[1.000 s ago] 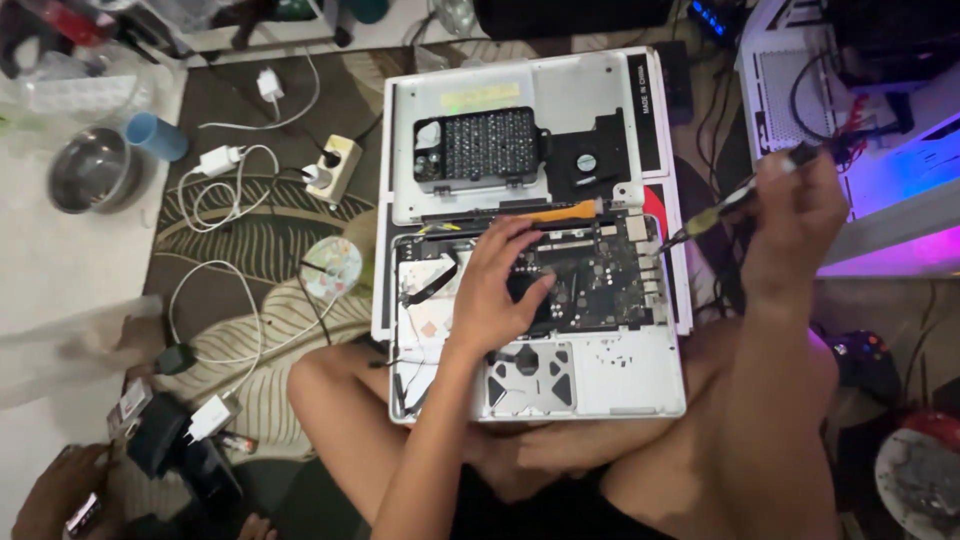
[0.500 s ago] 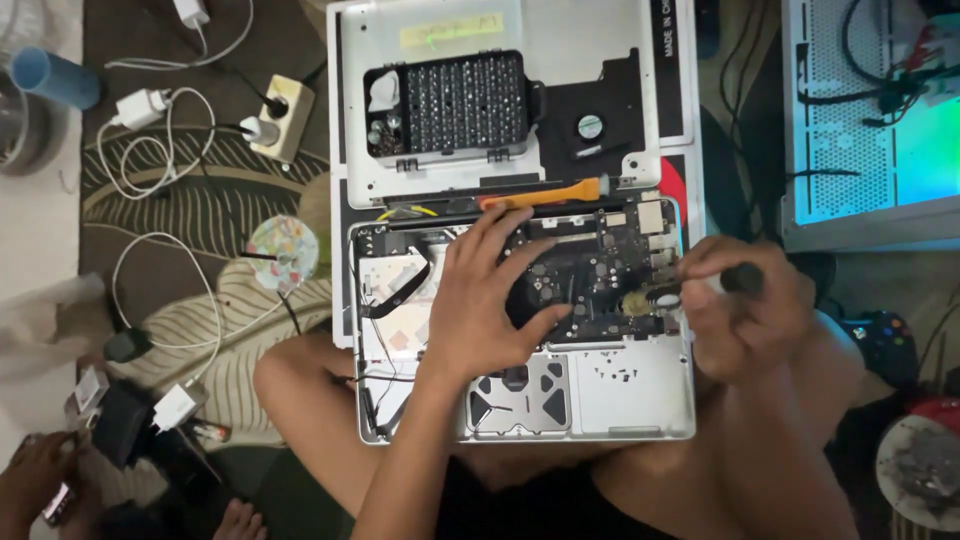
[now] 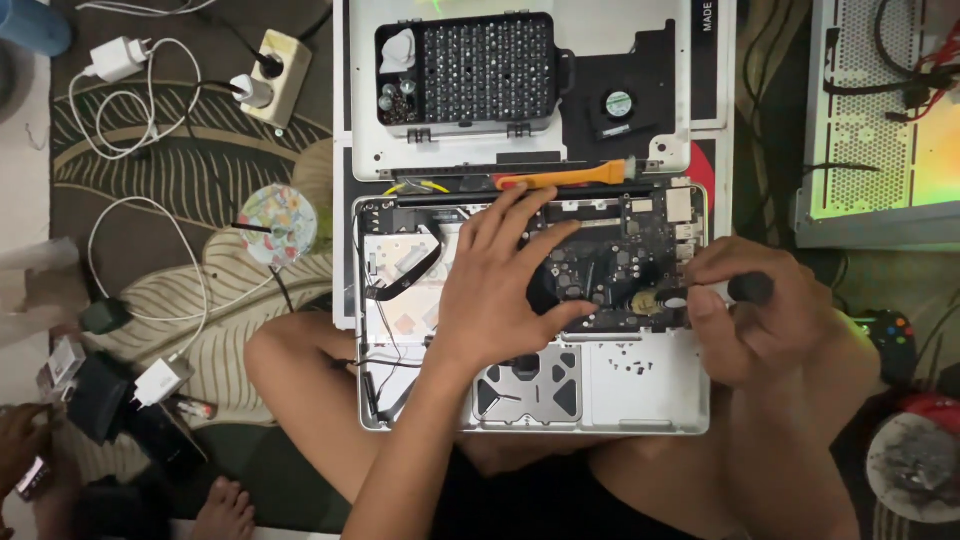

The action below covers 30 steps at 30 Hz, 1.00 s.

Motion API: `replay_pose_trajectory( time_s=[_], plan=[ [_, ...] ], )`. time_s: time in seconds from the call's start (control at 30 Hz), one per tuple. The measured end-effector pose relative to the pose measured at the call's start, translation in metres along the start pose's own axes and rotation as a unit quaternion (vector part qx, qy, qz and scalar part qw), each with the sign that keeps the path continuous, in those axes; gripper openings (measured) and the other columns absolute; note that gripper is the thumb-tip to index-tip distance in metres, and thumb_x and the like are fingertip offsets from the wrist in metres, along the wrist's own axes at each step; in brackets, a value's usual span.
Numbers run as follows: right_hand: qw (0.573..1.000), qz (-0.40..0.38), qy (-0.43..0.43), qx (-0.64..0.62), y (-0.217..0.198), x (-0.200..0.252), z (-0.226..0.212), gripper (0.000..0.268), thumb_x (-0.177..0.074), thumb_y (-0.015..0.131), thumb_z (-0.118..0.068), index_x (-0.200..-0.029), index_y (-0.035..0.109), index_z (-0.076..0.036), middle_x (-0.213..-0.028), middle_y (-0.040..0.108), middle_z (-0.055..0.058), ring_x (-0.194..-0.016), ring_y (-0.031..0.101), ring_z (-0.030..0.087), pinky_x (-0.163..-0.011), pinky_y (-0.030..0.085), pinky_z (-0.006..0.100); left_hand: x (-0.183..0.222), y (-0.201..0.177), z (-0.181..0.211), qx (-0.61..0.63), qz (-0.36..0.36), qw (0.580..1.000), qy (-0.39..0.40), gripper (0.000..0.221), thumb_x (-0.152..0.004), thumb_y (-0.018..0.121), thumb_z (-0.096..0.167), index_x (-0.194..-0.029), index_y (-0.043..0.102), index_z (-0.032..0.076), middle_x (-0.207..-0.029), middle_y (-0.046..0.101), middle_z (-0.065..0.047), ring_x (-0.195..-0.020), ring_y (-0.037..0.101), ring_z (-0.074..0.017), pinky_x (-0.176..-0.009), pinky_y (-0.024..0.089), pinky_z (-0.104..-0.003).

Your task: The person sits cross-legged on the floor with an opened laptop on their lap and works on its internal components. They use an orange spudger to pry and lift at the logic board area, use a screwdriver on the board, and handle small internal parts with their fingers.

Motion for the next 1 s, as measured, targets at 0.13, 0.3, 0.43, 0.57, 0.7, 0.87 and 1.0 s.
replay_pose_trajectory(
  time_s=[0.13,0.3,0.43,0.57,0.7,0.87,1.0],
  plan=[
    [0.999,-0.017,-0.014,0.033,0.002,-0.004,-0.008,0.019,-0.081,0.061,0.005,-0.099,0.056,0.005,-0.087,0.064,0.015,-0.074,0.060,0.023,-0.073,0.050,0.029,0.000,0.001,-0.001,0.003,0.007,1.000,0.009,0.070,-0.071,0.086,0.046,-0.131,0.067,0.014,-0.151,0.048,-0.006,-0.149,0.036,-0.0308,-0.120,0.028,-0.049],
    [0.984,-0.078,-0.021,0.157,0.003,-0.012,-0.052,0.019,-0.070,0.078,-0.002,-0.085,0.066,-0.002,-0.087,0.070,0.011,-0.081,0.070,0.024,-0.073,0.054,0.030,0.005,0.005,-0.004,0.000,0.008,1.000,0.016,0.071,-0.071,0.086,0.047,-0.132,0.066,0.015,-0.152,0.048,-0.006,-0.149,0.036,-0.0318,-0.119,0.029,-0.049],
    [0.979,-0.090,-0.066,0.168,0.009,-0.025,-0.068,0.023,-0.059,0.085,-0.004,-0.075,0.069,-0.001,-0.076,0.072,0.010,-0.071,0.071,0.025,-0.070,0.058,0.033,0.005,0.004,-0.003,-0.009,0.005,1.000,0.014,0.073,-0.069,0.086,0.048,-0.131,0.065,0.015,-0.151,0.047,-0.006,-0.148,0.035,-0.0302,-0.118,0.029,-0.046],
    [0.962,-0.167,-0.143,0.161,0.012,-0.036,-0.071,0.023,-0.068,0.084,-0.009,-0.076,0.063,-0.007,-0.070,0.067,0.005,-0.056,0.058,0.020,-0.055,0.046,0.030,0.005,0.004,-0.002,-0.016,0.021,0.999,0.025,0.074,-0.068,0.086,0.049,-0.131,0.066,0.015,-0.150,0.049,-0.007,-0.146,0.037,-0.0301,-0.117,0.030,-0.046],
    [0.945,-0.123,-0.170,0.251,0.023,-0.041,-0.089,0.021,-0.074,0.085,-0.014,-0.078,0.067,-0.003,-0.067,0.066,0.010,-0.055,0.063,0.028,-0.053,0.050,0.037,0.006,0.009,-0.011,-0.009,0.011,0.999,0.029,0.076,-0.068,0.085,0.051,-0.133,0.065,0.016,-0.150,0.049,-0.009,-0.146,0.038,-0.0339,-0.117,0.029,-0.051],
    [0.906,-0.117,-0.083,0.399,0.023,-0.035,-0.104,0.025,-0.079,0.085,-0.030,-0.081,0.069,-0.011,-0.056,0.063,0.005,-0.057,0.068,0.030,-0.056,0.054,0.042,0.008,0.004,-0.012,-0.007,-0.021,0.999,0.022,0.078,-0.071,0.082,0.057,-0.136,0.064,0.018,-0.153,0.048,-0.010,-0.150,0.034,-0.0358,-0.120,0.026,-0.054],
    [0.818,-0.225,0.180,0.499,0.021,-0.041,-0.117,0.028,-0.090,0.066,-0.040,-0.102,0.067,-0.015,-0.076,0.077,0.008,-0.077,0.077,0.033,-0.073,0.058,0.049,0.011,0.004,-0.011,-0.011,-0.045,0.999,0.012,0.079,-0.073,0.079,0.059,-0.138,0.062,0.018,-0.153,0.048,-0.010,-0.151,0.033,-0.0348,-0.120,0.025,-0.054]
  ],
)
Point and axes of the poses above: each hand's wrist, its own x-axis away from the middle knuckle, its own y-axis out of the palm, z = x × y, the point moved 1 cm from there along -x, towards the middle knuckle
